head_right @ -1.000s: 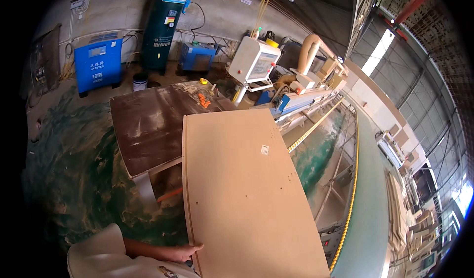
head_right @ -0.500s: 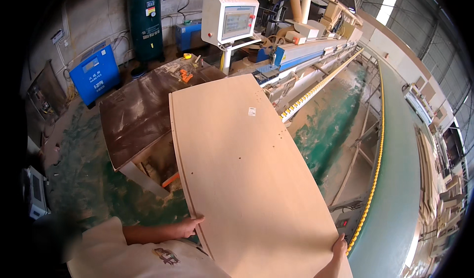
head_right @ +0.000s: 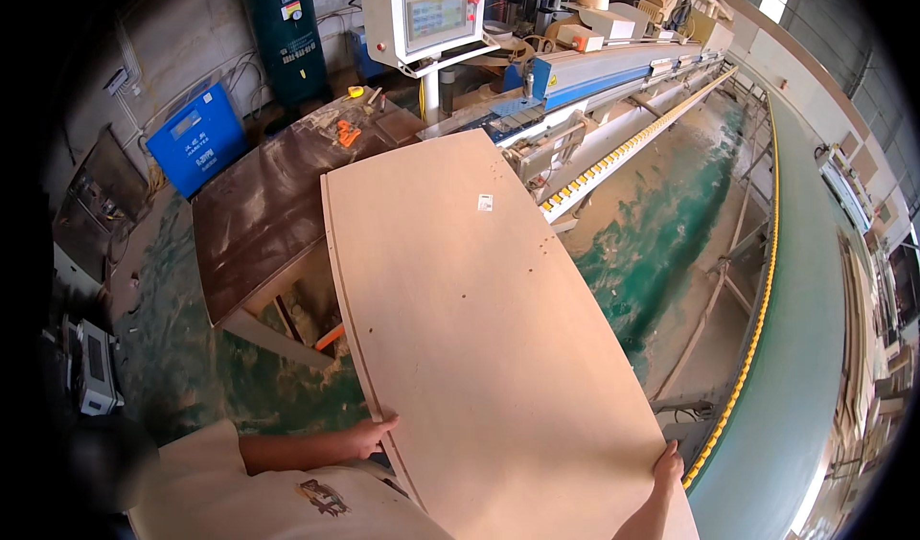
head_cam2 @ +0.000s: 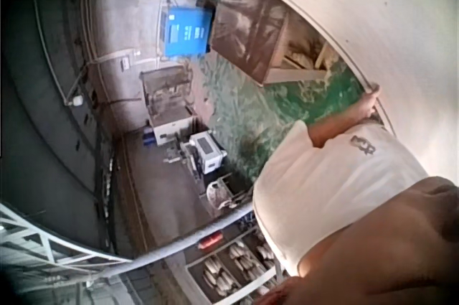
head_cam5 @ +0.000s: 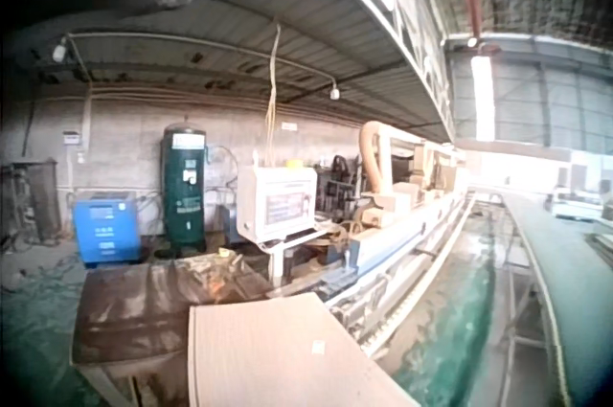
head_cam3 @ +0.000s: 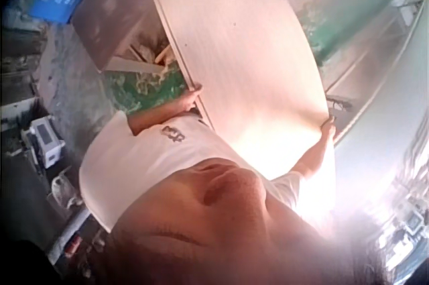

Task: The person picks up a wood panel, carries it to a machinery line, feeds it into the machine, and then picks up another panel to repeat the process.

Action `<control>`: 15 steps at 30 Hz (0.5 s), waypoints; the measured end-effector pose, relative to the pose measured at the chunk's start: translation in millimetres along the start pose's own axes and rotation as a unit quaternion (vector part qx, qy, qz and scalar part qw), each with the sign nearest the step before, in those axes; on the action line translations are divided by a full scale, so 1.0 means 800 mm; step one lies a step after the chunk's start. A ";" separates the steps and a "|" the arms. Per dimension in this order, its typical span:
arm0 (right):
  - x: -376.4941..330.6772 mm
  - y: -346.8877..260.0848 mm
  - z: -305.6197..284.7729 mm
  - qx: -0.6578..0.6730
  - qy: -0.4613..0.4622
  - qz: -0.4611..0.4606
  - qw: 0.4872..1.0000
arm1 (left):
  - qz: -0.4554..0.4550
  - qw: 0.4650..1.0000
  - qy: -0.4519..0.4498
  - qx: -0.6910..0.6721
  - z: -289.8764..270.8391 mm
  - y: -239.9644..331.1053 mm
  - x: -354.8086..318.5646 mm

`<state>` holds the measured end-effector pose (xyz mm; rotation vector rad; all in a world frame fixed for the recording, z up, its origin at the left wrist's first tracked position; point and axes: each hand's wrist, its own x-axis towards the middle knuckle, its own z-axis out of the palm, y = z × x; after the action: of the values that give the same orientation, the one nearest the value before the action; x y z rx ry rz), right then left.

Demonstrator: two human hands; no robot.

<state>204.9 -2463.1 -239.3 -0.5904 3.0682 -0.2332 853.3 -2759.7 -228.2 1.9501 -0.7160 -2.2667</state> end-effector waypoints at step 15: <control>0.265 -0.451 0.063 0.071 0.081 -0.272 0.956 | -0.045 0.990 -0.137 -0.003 0.192 0.062 0.020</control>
<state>142.6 -2879.8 -231.7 -1.4613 2.9202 -0.5201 691.9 -2763.2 -210.5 1.7181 -0.6534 -2.6210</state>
